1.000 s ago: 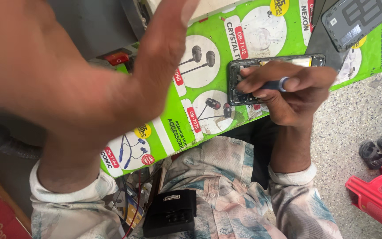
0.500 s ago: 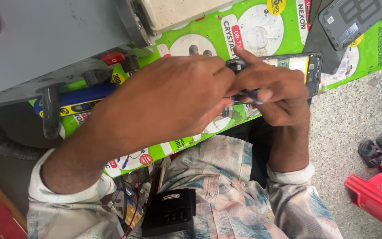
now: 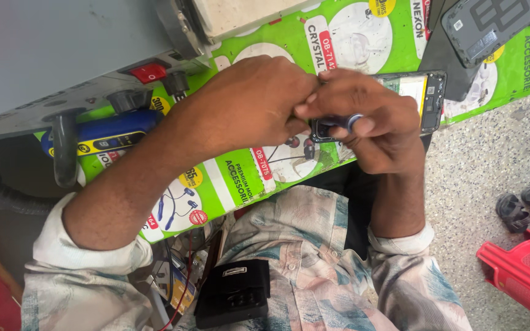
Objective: The person uses a prying tool to separate the back cover of a smartphone, then uses a screwdriver to remove screws from the internal frame. The back cover is set aside, and the person continues to unscrew components inside the device.
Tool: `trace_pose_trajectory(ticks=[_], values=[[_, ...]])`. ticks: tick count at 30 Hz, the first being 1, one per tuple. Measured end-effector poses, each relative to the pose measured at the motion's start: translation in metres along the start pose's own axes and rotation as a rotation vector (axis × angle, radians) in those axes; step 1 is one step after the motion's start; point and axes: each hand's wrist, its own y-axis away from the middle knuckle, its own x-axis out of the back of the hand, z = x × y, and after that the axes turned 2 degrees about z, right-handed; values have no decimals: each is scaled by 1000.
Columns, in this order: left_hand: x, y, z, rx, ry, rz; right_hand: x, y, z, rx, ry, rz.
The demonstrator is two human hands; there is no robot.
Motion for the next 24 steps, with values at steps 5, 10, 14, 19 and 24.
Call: trace_pose_trajectory(ticks=[5, 10, 14, 19, 24], values=[[-6, -2, -3, -19, -35, 56, -5, 12, 14, 61, -73, 158], [-6, -3, -3, -21, -62, 36, 5, 7, 9, 43, -63, 54], [-5, 1, -3, -50, -47, 75, 1, 2, 9, 105, 16, 66], [-6, 0, -3, 5, -37, 48, -1, 23, 13, -30, -80, 236], [-4, -2, -2, 2, -71, 14, 6, 15, 17, 38, -72, 94]])
